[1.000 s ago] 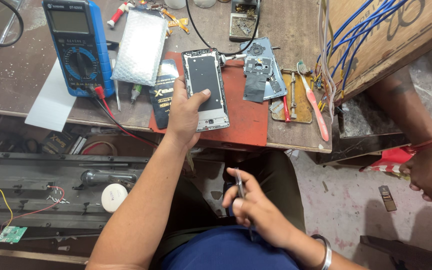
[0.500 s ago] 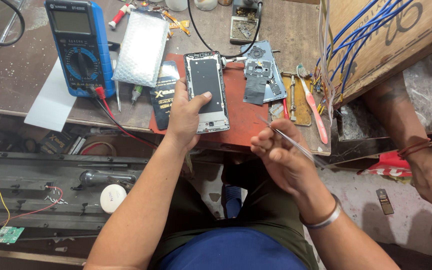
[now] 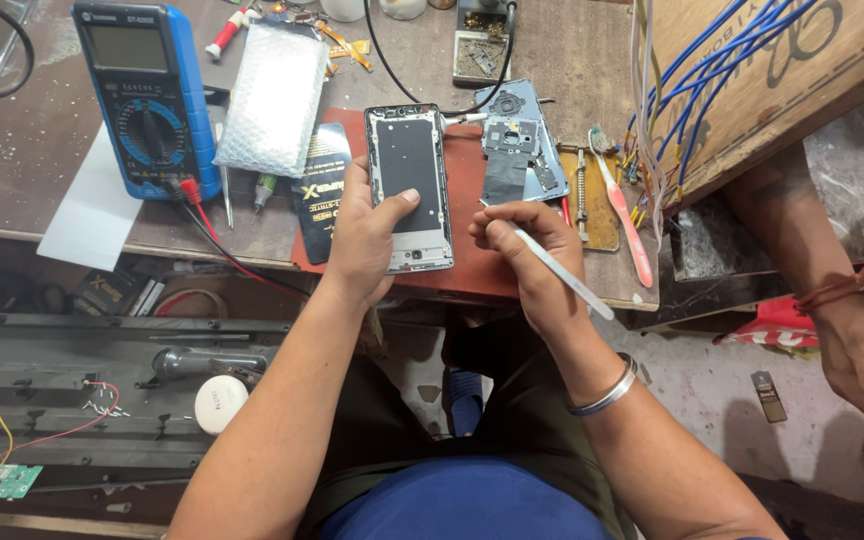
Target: The person uses a metal spudger to carefully pry and separate the screen assembly from the phone's frame. They work along the edges of the device, applying gentle pressure to release adhesive or clips. The phone remains on the workbench throughout the process.
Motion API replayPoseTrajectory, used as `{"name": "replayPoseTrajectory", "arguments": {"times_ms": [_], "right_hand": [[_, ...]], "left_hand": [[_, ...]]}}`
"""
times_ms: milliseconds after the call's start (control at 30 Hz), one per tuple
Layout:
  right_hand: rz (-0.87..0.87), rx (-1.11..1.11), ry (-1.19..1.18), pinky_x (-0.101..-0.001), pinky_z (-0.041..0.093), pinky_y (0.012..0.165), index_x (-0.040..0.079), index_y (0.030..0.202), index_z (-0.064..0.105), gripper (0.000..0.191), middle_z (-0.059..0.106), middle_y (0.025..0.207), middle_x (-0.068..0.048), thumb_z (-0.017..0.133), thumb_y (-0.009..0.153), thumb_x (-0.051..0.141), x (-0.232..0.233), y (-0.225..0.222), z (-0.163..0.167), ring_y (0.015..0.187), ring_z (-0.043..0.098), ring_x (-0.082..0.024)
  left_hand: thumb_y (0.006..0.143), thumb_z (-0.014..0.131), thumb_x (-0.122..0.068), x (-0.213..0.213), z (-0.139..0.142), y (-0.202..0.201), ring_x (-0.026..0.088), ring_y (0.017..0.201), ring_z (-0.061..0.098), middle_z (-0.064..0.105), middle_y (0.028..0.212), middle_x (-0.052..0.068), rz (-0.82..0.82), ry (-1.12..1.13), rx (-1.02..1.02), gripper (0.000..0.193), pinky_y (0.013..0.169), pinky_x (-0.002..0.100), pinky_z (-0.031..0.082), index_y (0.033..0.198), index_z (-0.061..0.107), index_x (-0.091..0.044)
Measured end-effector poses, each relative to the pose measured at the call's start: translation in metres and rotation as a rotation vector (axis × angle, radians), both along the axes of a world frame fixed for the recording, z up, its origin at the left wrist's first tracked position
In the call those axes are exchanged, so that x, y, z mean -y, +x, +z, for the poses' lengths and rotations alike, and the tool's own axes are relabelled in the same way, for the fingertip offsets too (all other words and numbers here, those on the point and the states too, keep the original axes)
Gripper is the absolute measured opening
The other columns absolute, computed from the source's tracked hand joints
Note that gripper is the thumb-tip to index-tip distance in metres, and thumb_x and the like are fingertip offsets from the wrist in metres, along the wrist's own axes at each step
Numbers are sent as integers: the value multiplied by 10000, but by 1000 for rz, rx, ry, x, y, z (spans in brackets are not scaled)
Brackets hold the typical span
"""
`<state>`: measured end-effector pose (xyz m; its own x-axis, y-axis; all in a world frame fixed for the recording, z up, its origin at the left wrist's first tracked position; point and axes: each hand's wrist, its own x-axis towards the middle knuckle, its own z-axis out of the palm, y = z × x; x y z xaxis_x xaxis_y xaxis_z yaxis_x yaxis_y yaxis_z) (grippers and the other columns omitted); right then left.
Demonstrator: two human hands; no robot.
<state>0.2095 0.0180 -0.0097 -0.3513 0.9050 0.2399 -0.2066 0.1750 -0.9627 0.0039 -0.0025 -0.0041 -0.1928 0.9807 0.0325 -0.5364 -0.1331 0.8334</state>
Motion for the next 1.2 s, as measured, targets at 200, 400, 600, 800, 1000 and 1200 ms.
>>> {"name": "replayPoseTrajectory", "arguments": {"times_ms": [200, 400, 600, 800, 1000, 1200], "right_hand": [[75, -241, -137, -351, 567, 963, 26, 1089, 615, 143, 556, 1121, -79, 498, 1050, 99, -9, 4, -5, 1000, 626, -144], [17, 73, 2, -357, 521, 1006, -41, 940, 644, 191, 510, 1217, -114, 458, 900, -32, -7, 6, -6, 1065, 658, -217], [97, -87, -115, -371, 509, 1091, -37, 885, 605, 188, 574, 1312, -176, 418, 857, -38, -11, 10, -11, 1166, 642, -239], [141, -228, -72, -325, 422, 1124, -2, 1160, 517, 189, 545, 1470, -161, 449, 1005, 82, -8, 10, -12, 1254, 538, -181], [167, -119, 39, -376, 587, 971, 32, 1178, 501, 273, 650, 1124, -146, 424, 1199, 293, 5, 7, -10, 1002, 687, -199], [23, 1, 112, -316, 592, 966, -26, 1090, 625, 122, 738, 1119, -151, 690, 989, -48, 15, -4, -4, 1064, 719, -179]], "left_hand": [[927, 581, 17, 0, -4, 2, 131, 1058, 616, 588, 1185, 93, -2, 78, -58, 453, 930, 290, 565, 1342, 403, -17], [914, 586, 0, 2, -6, 1, 135, 1049, 613, 582, 1180, 96, 8, 56, -67, 477, 920, 300, 563, 1352, 397, -21], [926, 587, -1, 1, -4, 1, 133, 1079, 606, 577, 1202, 97, 2, 71, -65, 471, 949, 299, 556, 1358, 400, -12], [920, 578, 1, 3, -3, 1, 139, 1043, 626, 584, 1180, 100, -18, 41, -24, 466, 906, 310, 582, 1348, 394, -23], [934, 556, 11, 2, 0, 1, 143, 1019, 644, 594, 1170, 115, -2, 37, -24, 450, 871, 300, 598, 1352, 392, -16], [930, 536, 13, 0, 1, 1, 156, 956, 650, 587, 1138, 114, -4, 23, 15, 420, 795, 325, 619, 1322, 391, -21]]}}
